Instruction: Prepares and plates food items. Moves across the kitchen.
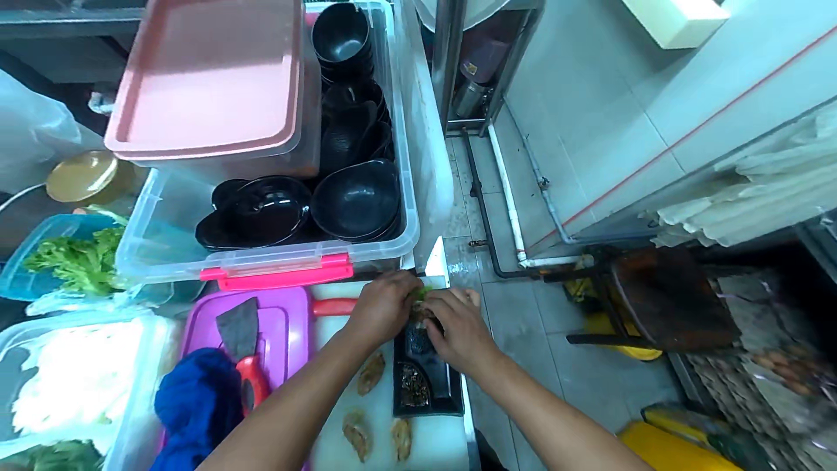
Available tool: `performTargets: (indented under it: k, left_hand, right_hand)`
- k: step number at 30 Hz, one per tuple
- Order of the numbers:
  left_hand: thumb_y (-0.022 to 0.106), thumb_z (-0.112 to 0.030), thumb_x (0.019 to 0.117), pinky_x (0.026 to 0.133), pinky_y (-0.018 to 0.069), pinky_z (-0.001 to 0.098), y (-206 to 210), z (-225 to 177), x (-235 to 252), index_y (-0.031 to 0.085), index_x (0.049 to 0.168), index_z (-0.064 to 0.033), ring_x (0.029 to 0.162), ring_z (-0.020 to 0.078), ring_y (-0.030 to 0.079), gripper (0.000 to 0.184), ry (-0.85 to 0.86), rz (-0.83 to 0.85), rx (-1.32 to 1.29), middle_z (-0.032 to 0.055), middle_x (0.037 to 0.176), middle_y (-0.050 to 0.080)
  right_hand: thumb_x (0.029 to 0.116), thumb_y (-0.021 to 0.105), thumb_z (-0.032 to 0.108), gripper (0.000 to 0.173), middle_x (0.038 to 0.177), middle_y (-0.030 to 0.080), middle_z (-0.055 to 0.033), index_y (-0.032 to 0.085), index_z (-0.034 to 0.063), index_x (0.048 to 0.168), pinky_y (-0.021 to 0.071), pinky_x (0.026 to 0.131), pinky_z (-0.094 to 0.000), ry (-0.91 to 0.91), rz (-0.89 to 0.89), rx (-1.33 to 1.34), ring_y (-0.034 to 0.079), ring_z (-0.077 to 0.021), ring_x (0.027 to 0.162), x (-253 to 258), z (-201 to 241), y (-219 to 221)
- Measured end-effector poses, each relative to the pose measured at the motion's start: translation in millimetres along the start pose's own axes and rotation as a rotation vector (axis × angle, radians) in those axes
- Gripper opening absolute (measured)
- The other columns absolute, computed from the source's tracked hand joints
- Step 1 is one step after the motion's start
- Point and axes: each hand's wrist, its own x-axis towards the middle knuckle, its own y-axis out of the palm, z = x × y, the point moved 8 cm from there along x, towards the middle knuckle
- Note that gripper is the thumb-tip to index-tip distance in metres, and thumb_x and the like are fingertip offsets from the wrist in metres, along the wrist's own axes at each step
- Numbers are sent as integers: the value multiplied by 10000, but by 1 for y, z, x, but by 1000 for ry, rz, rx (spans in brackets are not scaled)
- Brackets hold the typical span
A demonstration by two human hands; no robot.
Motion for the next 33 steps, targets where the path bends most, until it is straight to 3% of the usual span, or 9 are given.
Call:
performTargets:
  k: [4,9,14,17,23,28,33]
  left_hand:
    - [623,-112,976,955,570,404,-1,0,-1,757,1087,-155,1084,146,675,179,28,4,-26,-15,1115,723]
    - [602,-87,995,1012,556,423,-12,4,-10,723,1196,-129,1160,164,656,238,-23,-4,-66,24,1237,687]
    - [627,-212,993,1009,544,394,-11,-6,-35,729,1193,-144,1177,161,632,234,7,-22,18,7,1222,687]
    - [610,-222,989,1058,503,395,2,-7,-46,712,1242,-181,1260,158,573,276,25,-4,80,-26,1287,661]
    - [541,-138,1010,1020,530,389,-5,-4,-39,733,1238,-198,1218,170,602,304,80,-165,46,8,1381,614]
    - [602,-163,1005,978,547,369,-3,-8,-17,754,1155,-135,1097,188,651,216,116,-89,58,29,1097,706]
    - [597,-104,986,942,560,360,-1,-8,-14,762,1069,-116,1039,188,660,185,155,-54,71,34,1031,699]
  right_hand:
    - [956,606,219,249,1193,704,49,730,203,1171,438,1042,-508,-23,2,-59,630,-153,1149,-2,0,3]
    - [946,611,220,262,1173,710,41,725,208,1182,434,1055,-530,-27,29,-55,638,-159,1151,0,1,4]
    - [955,596,227,237,1125,702,46,728,212,1150,434,1032,-507,-93,17,-87,630,-153,1117,2,6,5]
    - [971,572,233,221,1098,692,50,737,218,1118,433,1034,-499,-166,19,-110,613,-157,1142,1,12,3]
    - [977,562,240,220,1159,681,55,733,230,1114,427,1059,-490,-211,102,-122,586,-157,1209,-1,9,4]
    - [948,600,256,269,1184,701,65,706,230,1193,414,1046,-500,-182,171,-144,585,-165,1221,2,10,4]
    - [953,597,267,307,1191,681,46,684,221,1244,369,1097,-516,-135,312,-132,541,-183,1277,2,13,9]
